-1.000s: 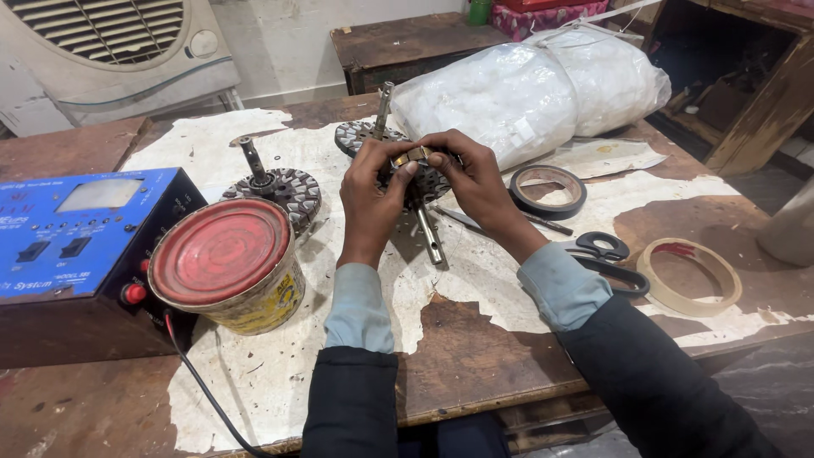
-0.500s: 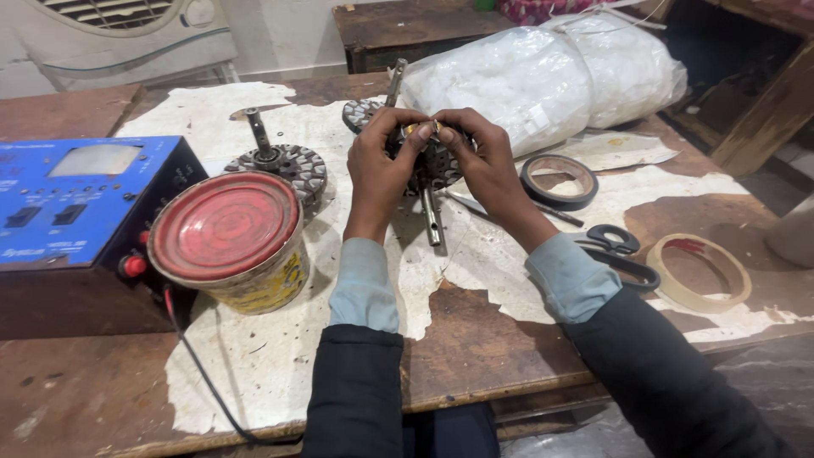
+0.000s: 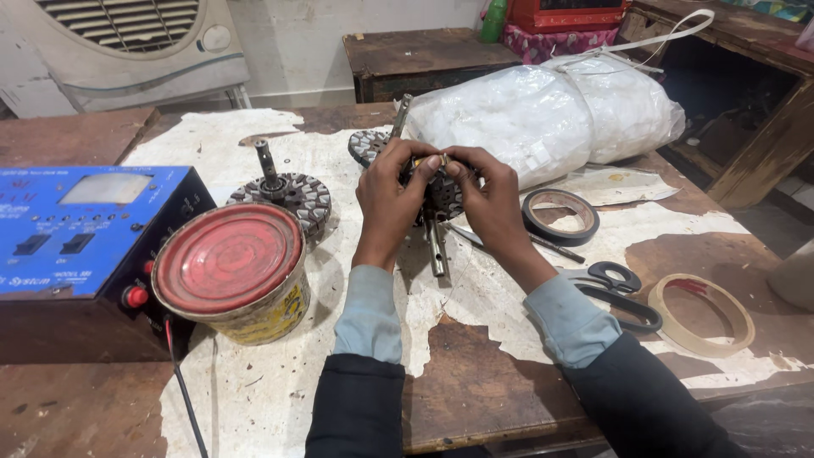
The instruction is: The person sits at a workbench fitting small metal components onto toothed rotary discs mounted on shafts, pressing parts into place by hand. They then pick up scissors and trim material from the edge of one of the rotary assemblies.
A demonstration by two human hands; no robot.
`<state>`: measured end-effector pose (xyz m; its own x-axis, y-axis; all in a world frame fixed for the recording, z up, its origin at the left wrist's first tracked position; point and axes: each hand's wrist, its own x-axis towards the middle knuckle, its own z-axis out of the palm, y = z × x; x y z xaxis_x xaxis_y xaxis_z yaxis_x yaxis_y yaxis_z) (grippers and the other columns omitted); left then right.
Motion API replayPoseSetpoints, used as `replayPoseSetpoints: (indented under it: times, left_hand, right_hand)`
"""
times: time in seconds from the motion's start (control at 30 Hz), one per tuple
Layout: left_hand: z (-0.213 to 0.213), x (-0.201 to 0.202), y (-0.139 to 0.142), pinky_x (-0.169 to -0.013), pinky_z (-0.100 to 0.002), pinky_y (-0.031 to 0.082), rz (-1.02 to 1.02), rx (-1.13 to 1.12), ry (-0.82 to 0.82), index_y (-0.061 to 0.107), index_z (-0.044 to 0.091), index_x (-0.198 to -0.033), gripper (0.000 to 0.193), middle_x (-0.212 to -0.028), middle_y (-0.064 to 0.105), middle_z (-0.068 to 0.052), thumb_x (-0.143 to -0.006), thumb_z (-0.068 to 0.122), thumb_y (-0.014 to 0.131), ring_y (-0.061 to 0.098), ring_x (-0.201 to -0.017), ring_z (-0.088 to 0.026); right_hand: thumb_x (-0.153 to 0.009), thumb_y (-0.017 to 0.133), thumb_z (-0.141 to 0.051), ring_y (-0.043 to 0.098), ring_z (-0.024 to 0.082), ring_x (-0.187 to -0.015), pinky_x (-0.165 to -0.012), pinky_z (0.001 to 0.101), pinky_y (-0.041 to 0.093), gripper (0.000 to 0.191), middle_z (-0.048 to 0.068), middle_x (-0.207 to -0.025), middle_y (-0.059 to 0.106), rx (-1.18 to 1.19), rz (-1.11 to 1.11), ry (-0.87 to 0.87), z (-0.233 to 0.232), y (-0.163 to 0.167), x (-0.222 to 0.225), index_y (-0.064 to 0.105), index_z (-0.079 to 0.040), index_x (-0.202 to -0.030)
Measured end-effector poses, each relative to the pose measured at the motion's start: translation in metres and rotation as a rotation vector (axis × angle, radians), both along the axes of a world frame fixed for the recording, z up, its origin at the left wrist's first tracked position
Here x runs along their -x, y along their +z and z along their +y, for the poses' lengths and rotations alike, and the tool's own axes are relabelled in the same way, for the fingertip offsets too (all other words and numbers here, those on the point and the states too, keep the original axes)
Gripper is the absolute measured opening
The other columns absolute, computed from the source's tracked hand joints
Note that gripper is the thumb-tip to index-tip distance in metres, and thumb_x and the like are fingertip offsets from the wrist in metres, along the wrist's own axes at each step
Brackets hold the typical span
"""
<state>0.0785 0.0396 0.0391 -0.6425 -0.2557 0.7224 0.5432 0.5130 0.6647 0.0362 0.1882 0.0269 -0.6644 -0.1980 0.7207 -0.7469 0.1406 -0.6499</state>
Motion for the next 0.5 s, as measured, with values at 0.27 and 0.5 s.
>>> replayPoseSetpoints:
  times: [0.27,0.5]
  left_hand:
    - [-0.0001,-0.0063,0.0026,-0.077,-0.032,0.055,0.001,-0.011,-0.024,0.076,0.010,-0.099,0.014,-0.095,0.073,-0.001,-0.092,0.022,0.072,0.073,-0.089,-0.016]
    - [-0.0005,-0.0063,0.0027,-0.077,-0.032,0.054,-0.020,0.008,-0.005,0.076,0.011,-0.098,0.015,-0.093,0.072,-0.001,-0.092,0.023,0.072,0.072,-0.085,-0.017]
  right_hand:
    - [-0.100,0.066,-0.010,0.073,0.018,-0.090,-0.079,0.0319,0.057,0.020,0.012,-0.103,0.076,-0.018,0.077,-0.077,-0.0052,0.0030,-0.0079,0.070,0.000,-0.116]
    - [-0.100,0.064,-0.010,0.073,0.018,-0.094,-0.081,0.0313,0.056,0.019,0.012,-0.099,0.074,0.033,0.014,-0.049,-0.0077,0.0037,-0.0086,0.062,0.002,-0.115]
